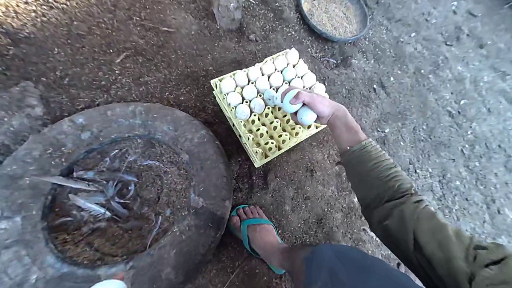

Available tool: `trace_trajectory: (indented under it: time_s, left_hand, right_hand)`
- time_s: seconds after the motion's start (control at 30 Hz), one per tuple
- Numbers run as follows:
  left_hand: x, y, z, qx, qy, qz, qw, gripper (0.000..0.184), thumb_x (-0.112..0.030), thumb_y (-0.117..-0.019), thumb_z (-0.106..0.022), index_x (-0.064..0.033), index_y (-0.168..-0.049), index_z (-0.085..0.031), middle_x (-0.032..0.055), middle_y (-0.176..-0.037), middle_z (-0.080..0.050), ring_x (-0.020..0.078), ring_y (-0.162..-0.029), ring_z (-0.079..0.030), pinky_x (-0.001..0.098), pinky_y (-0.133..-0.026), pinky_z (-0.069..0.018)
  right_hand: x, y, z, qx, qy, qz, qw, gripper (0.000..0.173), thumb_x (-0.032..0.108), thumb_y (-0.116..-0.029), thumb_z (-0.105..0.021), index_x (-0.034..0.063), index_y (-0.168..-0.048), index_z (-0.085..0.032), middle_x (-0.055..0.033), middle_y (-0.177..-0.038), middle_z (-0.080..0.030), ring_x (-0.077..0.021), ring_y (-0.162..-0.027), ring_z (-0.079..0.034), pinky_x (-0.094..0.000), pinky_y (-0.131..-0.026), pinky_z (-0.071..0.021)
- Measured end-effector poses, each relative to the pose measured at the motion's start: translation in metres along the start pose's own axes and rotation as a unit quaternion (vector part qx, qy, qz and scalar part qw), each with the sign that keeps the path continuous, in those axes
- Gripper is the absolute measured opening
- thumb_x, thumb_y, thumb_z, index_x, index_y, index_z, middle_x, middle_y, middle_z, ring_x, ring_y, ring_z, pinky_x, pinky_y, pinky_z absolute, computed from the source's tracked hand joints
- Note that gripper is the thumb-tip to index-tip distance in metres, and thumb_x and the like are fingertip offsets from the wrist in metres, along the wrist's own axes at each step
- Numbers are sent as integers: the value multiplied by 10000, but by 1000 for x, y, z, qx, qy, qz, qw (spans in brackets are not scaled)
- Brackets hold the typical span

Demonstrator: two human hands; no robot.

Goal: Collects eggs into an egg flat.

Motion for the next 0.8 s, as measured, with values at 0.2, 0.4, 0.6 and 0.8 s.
trace_trajectory:
  time_s: [0.2,0.4,0.6,0.8]
  left_hand:
    - [23,-14,-23,34,29,21,999,642,-683,-771,-709,-153,-1130,-755,135,-1291,-666,212,-760,-701,338,-595,-587]
    - [35,-20,-42,67,24,31,997,655,-705,-783,-686,-148,-1122,-748,151,-1285,-664,220,-737,-696,337,-574,-578]
    - [63,-25,-56,71,23,54,996,645,-710,-785,-686,-155,-1106,-753,152,-1289,-667,212,-734,-704,326,-562,-583]
    - [95,-32,-83,97,11,98,990,596,-693,-807,-678,-180,-1102,-748,91,-981,-746,181,-668,-699,318,-569,-590]
  right_hand:
    - [-11,-9,-4,-6,151,-83,985,466,388,-912,-576,169,-1322,-607,-106,-1117,-664,-206,-887,-647,-425,-719,-548]
    - [10,-14,-4,-37,290,-101,951,429,365,-971,-616,124,-1325,-610,-175,-1155,-675,-305,-1009,-662,-559,-877,-522]
    - [6,-34,-30,-21,408,-86,909,522,493,-961,-677,131,-1334,-636,-190,-1252,-669,-385,-1153,-641,-676,-957,-476]
    - [33,-40,-73,-124,453,29,883,453,488,-973,-628,68,-1138,-675,-154,-971,-706,-351,-916,-702,-596,-777,-559]
Point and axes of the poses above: each hand's wrist, its own y-axis away from the middle knuckle, its own z-axis out of the back of the hand, x = y × z, the point moved 9 cm from there along -y, towards the middle knuckle
